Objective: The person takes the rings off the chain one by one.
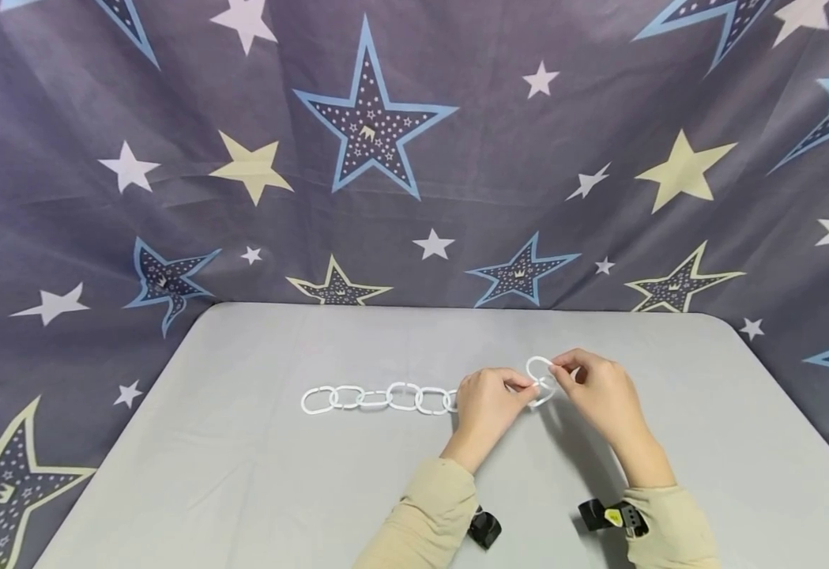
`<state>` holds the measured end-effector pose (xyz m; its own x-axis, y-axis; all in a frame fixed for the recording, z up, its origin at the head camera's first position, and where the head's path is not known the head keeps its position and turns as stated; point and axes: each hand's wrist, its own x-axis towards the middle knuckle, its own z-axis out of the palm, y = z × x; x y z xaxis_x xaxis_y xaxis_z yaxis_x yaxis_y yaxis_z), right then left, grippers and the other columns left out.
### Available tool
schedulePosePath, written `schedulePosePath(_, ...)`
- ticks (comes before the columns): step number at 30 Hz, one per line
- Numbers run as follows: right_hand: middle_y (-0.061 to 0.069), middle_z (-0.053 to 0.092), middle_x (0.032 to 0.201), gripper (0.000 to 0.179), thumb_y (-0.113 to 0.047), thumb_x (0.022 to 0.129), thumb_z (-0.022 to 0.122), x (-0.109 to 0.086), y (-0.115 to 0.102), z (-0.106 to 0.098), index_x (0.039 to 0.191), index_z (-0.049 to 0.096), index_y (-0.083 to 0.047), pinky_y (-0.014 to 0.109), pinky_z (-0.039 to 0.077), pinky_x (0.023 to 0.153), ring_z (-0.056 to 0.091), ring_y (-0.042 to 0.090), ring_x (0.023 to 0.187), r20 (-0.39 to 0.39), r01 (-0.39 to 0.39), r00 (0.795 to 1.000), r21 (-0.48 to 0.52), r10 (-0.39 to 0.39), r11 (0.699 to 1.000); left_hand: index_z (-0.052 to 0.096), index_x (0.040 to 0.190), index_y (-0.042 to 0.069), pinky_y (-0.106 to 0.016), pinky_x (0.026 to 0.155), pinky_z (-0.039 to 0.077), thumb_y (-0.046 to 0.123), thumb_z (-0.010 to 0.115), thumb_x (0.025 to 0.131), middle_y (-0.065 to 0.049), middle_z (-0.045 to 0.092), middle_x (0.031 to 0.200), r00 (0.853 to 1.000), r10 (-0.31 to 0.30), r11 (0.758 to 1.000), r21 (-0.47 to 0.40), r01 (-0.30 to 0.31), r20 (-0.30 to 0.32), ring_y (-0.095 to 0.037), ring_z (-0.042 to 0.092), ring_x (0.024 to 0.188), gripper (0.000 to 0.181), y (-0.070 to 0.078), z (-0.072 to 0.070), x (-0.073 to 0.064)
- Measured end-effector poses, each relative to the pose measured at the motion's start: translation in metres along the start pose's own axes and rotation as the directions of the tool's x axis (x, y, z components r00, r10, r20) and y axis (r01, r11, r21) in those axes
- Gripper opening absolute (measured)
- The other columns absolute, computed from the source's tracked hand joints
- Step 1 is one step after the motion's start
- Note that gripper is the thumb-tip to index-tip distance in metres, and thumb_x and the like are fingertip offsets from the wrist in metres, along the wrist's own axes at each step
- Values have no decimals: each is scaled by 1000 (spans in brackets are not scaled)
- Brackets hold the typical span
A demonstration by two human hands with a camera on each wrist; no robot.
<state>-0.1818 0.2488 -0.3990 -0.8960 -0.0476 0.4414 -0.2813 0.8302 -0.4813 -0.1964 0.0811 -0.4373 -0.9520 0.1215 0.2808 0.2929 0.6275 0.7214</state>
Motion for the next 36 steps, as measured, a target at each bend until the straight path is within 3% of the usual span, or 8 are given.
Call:
schedulePosePath(11,-6,58,63,8,-9,83,78,1,-2,1,90,76,-11,29,35,49,44,8,53,-68,107,992,-6,-107,994,80,83,33,-26,72,45,37,81,80,22,71,79,999,-23,1000,-6,23,-48,-2,64,74,6,-2,1,0)
schedulePosePath(21,-6,61,65,6,-11,85,78,1,-1,1,90,76,-11,29,35,49,45,8,53,-79,98,992,-1,-98,995,80,82,33,-24,66,43,38,82,78,22,71,77,998,-2,1000,4,3,-70,-3,63,70,6,-4,2,1)
schedulePosePath(36,-3,64,68,8,-14,87,76,1,10,-8,94,76,-10,29,37,50,48,10,55,-91,25,996,-2,-25,1000,80,86,32,-27,72,44,38,81,80,23,71,81,999,-24,1000,0,24,-41,-4,63,73,8,-4,0,1)
